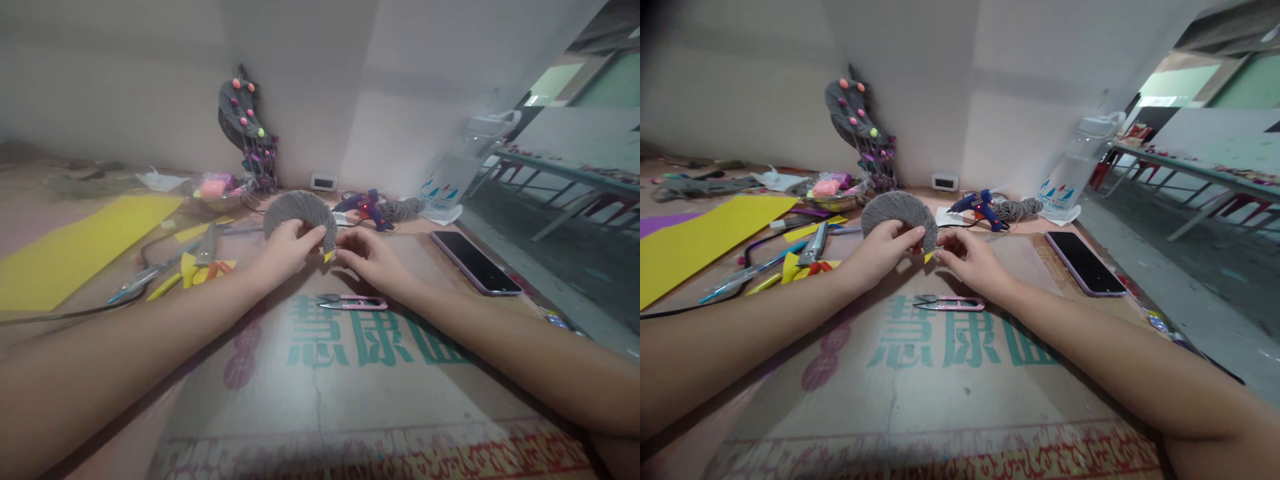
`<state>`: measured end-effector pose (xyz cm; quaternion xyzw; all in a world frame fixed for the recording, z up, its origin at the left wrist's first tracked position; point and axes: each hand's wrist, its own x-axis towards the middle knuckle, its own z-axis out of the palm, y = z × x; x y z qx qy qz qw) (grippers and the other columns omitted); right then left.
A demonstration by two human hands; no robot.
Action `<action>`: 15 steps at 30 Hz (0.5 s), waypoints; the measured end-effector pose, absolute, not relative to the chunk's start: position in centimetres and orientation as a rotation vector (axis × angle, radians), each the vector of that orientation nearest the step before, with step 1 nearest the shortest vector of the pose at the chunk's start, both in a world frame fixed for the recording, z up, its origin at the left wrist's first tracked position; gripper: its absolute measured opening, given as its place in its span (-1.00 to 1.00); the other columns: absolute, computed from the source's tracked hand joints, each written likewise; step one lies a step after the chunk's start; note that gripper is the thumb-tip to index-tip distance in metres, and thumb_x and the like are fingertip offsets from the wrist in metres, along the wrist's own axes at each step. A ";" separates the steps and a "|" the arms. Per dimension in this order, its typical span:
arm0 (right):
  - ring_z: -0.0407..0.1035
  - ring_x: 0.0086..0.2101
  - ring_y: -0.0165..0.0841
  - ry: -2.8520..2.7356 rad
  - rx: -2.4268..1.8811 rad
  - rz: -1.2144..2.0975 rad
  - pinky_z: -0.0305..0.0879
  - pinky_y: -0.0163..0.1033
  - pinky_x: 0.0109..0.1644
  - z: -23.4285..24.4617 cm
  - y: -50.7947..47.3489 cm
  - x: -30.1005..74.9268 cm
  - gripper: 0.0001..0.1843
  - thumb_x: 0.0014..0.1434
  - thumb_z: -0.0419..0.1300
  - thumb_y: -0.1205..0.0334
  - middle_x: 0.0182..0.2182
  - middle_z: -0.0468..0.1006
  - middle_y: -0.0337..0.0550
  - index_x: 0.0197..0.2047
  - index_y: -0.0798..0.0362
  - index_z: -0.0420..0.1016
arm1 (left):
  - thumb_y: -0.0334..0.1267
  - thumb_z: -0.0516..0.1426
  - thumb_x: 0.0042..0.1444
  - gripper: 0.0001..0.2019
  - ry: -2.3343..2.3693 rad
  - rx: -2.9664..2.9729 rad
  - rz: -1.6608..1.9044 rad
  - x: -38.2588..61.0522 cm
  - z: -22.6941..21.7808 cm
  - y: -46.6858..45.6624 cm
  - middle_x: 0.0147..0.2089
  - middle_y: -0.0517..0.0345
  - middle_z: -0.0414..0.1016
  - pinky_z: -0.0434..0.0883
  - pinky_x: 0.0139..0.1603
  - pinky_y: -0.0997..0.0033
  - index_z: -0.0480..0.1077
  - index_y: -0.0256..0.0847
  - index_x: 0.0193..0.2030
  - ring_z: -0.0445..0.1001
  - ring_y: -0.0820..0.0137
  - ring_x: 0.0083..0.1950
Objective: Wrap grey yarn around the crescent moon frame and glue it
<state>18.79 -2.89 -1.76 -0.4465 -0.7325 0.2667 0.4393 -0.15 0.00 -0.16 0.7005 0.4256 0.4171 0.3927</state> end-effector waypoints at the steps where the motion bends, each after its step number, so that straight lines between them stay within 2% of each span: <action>1: 0.40 -0.31 -0.36 -1.851 -1.125 0.587 0.34 -0.20 -0.19 -1.7 -2.9 18.8 -0.88 0.16 0.24 0.23 -0.31 0.52 -0.20 -0.22 0.05 0.45 | -0.05 0.13 0.19 -0.69 1.073 1.792 1.054 -0.2 -0.2 0.0 -0.39 0.10 0.48 0.30 -0.19 0.32 0.39 -0.26 -0.43 0.43 0.34 -0.30; 5: 0.39 -0.31 -0.34 -1.912 -1.173 0.425 0.29 -0.21 -0.19 -1.4 -3.0 18.9 -0.91 0.19 0.20 0.23 -0.35 0.55 -0.18 -0.31 0.05 0.50 | -0.06 0.11 0.18 -0.69 1.061 1.812 1.016 -0.1 -0.3 0.0 -0.40 0.10 0.47 0.29 -0.21 0.32 0.39 -0.26 -0.44 0.42 0.33 -0.31; 10: 0.37 -0.37 -0.37 -1.884 -1.202 0.419 0.26 -0.25 -0.26 -1.2 -3.2 18.8 -0.89 0.19 0.19 0.22 -0.40 0.54 -0.21 -0.35 0.05 0.49 | -0.05 0.11 0.17 -0.69 1.049 1.805 0.978 -0.1 -0.2 0.1 -0.41 0.12 0.46 0.29 -0.22 0.34 0.38 -0.25 -0.46 0.41 0.35 -0.31; 15: 0.38 -0.36 -0.36 -1.872 -1.213 0.417 0.28 -0.24 -0.25 -1.2 -3.3 18.8 -0.89 0.18 0.19 0.22 -0.40 0.55 -0.21 -0.34 0.05 0.49 | -0.05 0.10 0.17 -0.68 1.050 1.808 0.952 -0.1 -0.3 0.3 -0.43 0.13 0.45 0.29 -0.22 0.35 0.38 -0.25 -0.46 0.40 0.35 -0.34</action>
